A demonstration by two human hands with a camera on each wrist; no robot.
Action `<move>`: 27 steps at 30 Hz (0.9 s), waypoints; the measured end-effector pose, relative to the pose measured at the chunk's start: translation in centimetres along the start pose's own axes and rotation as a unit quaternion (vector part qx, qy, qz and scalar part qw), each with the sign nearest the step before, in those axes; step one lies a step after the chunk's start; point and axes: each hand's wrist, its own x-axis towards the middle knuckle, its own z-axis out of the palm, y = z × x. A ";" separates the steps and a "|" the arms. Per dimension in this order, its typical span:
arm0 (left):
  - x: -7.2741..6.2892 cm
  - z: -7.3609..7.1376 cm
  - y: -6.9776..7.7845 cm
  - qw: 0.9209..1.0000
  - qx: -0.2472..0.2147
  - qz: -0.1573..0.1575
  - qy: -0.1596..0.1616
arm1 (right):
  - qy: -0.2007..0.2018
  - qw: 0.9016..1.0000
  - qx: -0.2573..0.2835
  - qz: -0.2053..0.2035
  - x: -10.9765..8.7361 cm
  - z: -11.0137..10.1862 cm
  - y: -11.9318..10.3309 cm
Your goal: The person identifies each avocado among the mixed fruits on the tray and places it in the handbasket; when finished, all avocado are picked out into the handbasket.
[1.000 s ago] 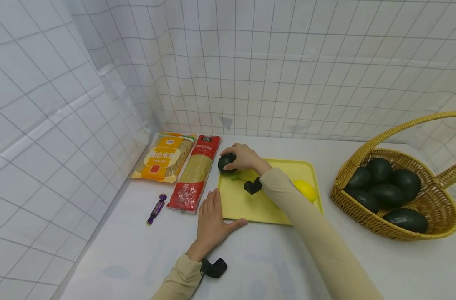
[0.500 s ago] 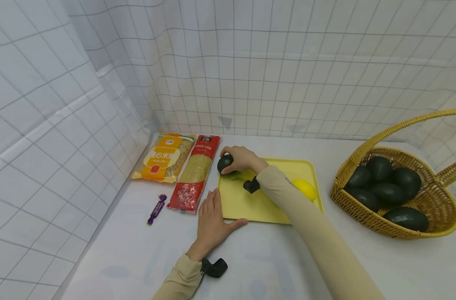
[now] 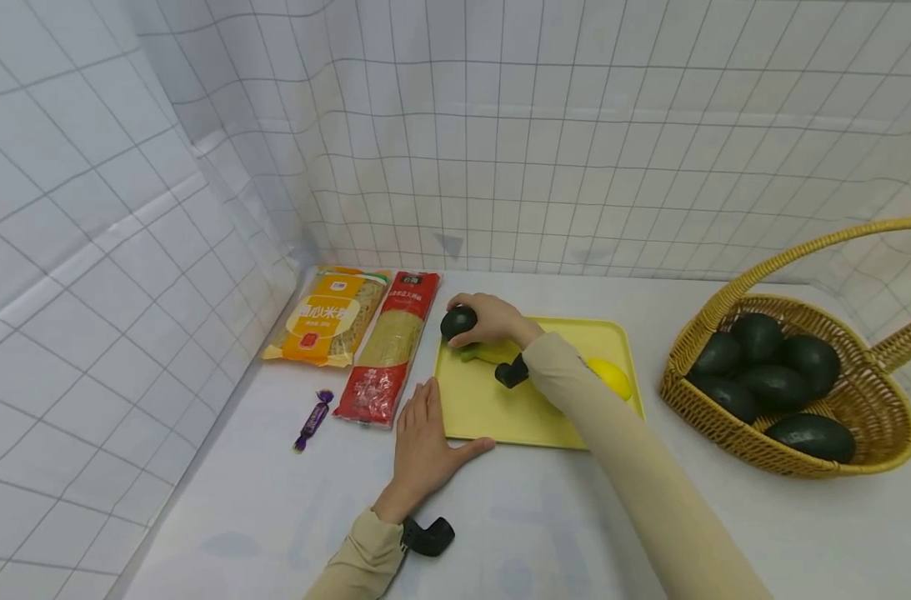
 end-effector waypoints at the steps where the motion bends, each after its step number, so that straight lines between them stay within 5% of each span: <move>1: 0.0 0.0 0.0 1.000 0.000 -0.002 -0.002 | 0.009 1.000 0.001 -0.002 0.0 0.0 0.2; 13: 0.0 0.0 0.0 1.000 0.002 0.000 0.000 | 0.158 0.985 0.074 -0.012 -1.2 -1.0 0.4; 27: 0.0 0.0 0.1 1.000 -0.008 -0.007 -0.010 | 0.206 0.971 0.090 -0.079 -4.3 -1.7 -1.2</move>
